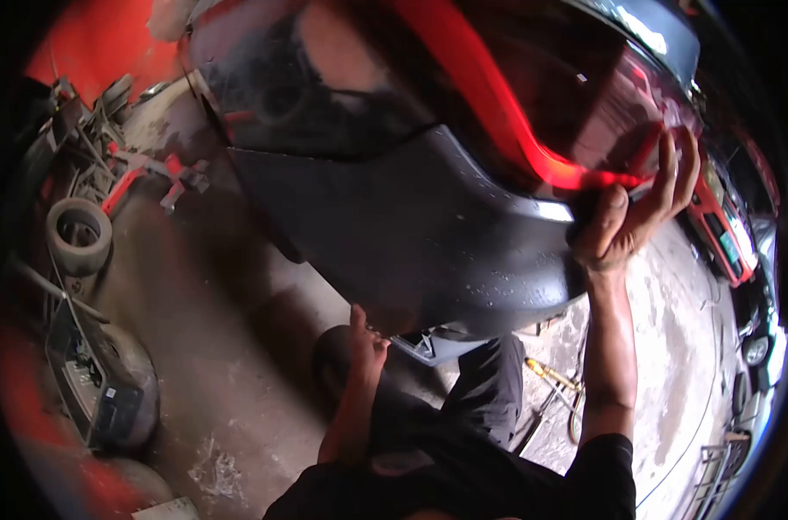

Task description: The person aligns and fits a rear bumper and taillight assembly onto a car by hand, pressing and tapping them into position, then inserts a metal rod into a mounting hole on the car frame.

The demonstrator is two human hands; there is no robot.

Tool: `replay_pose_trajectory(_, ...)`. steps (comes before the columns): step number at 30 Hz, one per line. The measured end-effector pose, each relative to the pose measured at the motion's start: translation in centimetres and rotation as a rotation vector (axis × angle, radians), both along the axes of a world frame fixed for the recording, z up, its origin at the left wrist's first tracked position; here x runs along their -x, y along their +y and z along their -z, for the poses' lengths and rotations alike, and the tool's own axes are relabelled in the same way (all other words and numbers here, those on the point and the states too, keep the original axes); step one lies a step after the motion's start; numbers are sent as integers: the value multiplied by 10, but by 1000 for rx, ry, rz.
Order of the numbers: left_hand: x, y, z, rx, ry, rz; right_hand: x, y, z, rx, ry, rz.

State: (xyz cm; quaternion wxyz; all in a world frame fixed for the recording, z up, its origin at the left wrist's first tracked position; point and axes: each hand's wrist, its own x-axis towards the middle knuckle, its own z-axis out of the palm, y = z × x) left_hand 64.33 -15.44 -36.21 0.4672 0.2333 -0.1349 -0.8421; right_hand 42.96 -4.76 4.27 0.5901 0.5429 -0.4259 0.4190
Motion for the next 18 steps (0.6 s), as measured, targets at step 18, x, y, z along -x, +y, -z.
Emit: replay_pose_trajectory(18,2,2,21,-29,-26,24,-36,-3,0,-129,148,207)
